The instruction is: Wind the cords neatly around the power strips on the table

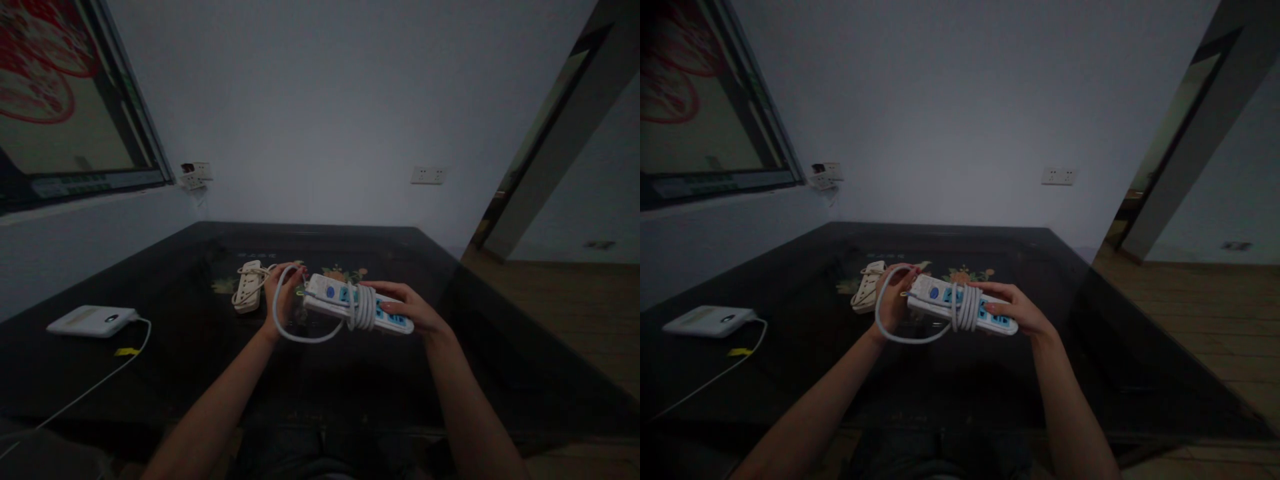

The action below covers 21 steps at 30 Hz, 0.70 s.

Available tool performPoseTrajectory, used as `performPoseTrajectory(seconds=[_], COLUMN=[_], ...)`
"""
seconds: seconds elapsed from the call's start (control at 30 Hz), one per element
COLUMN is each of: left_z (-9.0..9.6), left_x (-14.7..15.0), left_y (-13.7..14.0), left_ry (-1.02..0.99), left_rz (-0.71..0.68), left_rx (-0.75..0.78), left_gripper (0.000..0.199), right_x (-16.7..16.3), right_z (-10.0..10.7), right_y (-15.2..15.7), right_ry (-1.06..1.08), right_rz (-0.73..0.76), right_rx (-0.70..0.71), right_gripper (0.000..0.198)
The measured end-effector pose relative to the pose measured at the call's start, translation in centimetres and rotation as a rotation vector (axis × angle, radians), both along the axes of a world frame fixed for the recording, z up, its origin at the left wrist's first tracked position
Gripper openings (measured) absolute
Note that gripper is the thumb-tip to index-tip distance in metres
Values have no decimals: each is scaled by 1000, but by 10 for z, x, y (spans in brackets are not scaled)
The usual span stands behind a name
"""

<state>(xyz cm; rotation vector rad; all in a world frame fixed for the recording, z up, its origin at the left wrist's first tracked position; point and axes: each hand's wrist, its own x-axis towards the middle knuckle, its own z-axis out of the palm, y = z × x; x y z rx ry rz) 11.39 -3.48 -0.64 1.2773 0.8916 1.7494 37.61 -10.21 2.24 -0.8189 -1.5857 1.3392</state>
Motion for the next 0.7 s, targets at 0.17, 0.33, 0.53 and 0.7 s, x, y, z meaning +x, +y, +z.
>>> performPoseTrajectory(seconds=[0.17,0.33,0.53,0.7], left_z=[-7,-13,-17,-16], left_x=[0,7,8,13], left_y=[5,-5,-15,-28], left_ry=[-20,169,655,1032], left_rz=[109,118,86,-167], left_rx=[61,236,651,769], left_gripper=[20,10,4,13], right_x=[-1,7,32,42], right_z=[-3,-3,6,6], right_y=[11,17,9,3], right_ry=[252,618,903,890], right_rz=[-295,-580,-644,-603], right_rx=[-129,-15,-37,-18], right_gripper=[50,43,28,26])
